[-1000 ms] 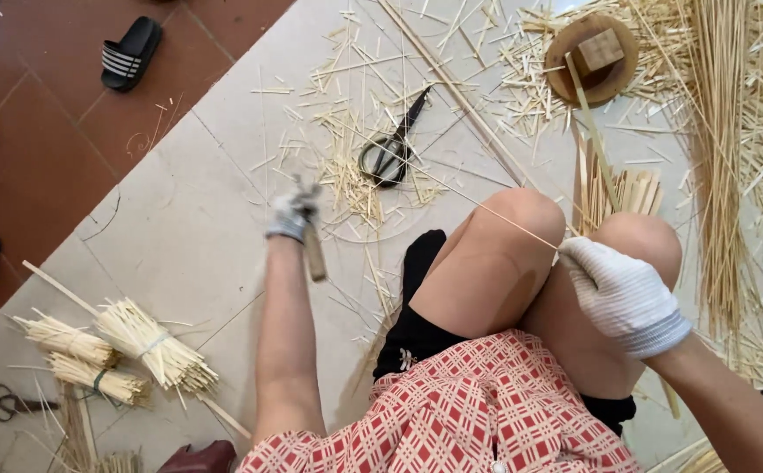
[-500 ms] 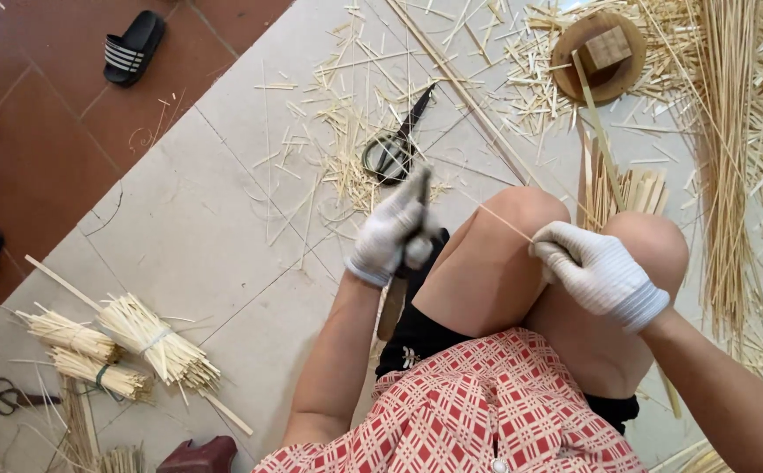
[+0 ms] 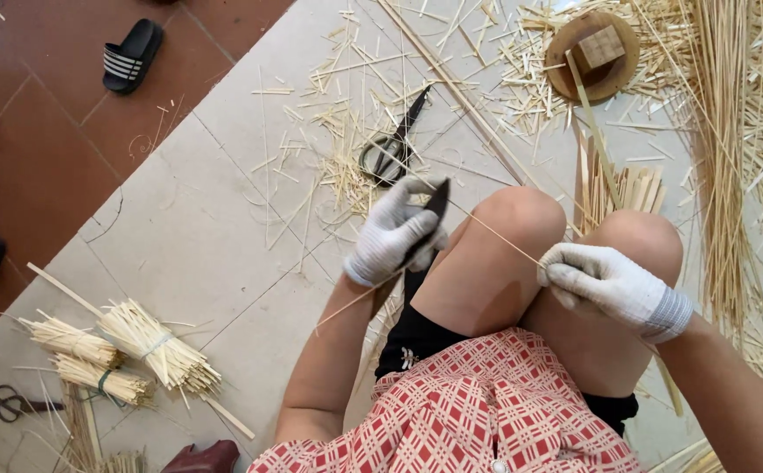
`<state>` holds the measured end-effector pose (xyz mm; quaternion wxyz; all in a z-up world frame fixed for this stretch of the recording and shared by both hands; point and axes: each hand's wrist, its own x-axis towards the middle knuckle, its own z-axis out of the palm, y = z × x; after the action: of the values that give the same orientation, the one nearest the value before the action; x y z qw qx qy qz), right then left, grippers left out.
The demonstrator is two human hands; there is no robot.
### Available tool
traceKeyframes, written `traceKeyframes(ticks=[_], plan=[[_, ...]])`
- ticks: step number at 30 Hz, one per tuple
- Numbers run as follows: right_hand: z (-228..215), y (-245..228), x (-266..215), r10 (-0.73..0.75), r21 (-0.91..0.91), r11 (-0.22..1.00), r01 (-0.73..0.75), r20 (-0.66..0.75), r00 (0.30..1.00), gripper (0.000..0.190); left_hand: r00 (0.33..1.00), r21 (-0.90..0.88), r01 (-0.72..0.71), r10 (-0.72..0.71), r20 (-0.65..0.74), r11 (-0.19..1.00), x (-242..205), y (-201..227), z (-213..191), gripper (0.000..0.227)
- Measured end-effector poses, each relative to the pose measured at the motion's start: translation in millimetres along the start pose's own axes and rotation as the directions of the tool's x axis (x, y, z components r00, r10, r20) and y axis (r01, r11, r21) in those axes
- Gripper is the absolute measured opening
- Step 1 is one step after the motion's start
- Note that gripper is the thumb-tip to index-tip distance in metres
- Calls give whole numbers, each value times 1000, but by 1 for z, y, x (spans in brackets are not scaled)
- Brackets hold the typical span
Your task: Stripping thin layers from bamboo sticks using a small knife.
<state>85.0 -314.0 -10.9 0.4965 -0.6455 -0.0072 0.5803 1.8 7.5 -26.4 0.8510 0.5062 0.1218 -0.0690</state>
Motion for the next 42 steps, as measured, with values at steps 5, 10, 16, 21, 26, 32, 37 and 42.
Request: traceKeyframes(ticks=[5, 10, 16, 21, 26, 32, 37, 42], plan=[[-10, 6, -8, -82, -97, 992, 82, 3, 997, 26, 999, -131, 30, -28, 22, 991, 3, 2, -9, 43], [-20, 9, -23, 3, -149, 989, 1, 24, 1000, 23, 999, -47, -19, 17, -41, 999, 0, 22, -10, 38], [-28, 19, -39, 43, -126, 991, -50, -56, 998, 25, 996, 89, -80, 82, -20, 993, 8, 45, 0, 34], [-48, 53, -53, -49, -126, 992, 14, -282, 958, 17, 866, -183, -363, 259, -428, 913, 24, 47, -92, 31], [-92, 52, -56, -257, -504, 863, 15, -413, 874, 22, 980, -741, -186, 65, -190, 645, 33, -56, -349, 18], [-182, 25, 8, -478, -651, 752, -103, -646, 596, 26, 907, -841, 109, -399, -134, 530, 5, -211, -396, 32], [-321, 59, 95, -782, -776, 403, -485, -567, 257, 28, 740, -939, -84, -610, -283, 334, -48, -227, -309, 40], [-300, 78, 180, -602, -813, 490, -315, -577, 552, 30, 745, -670, 438, -659, -104, 600, -80, -249, -295, 45]])
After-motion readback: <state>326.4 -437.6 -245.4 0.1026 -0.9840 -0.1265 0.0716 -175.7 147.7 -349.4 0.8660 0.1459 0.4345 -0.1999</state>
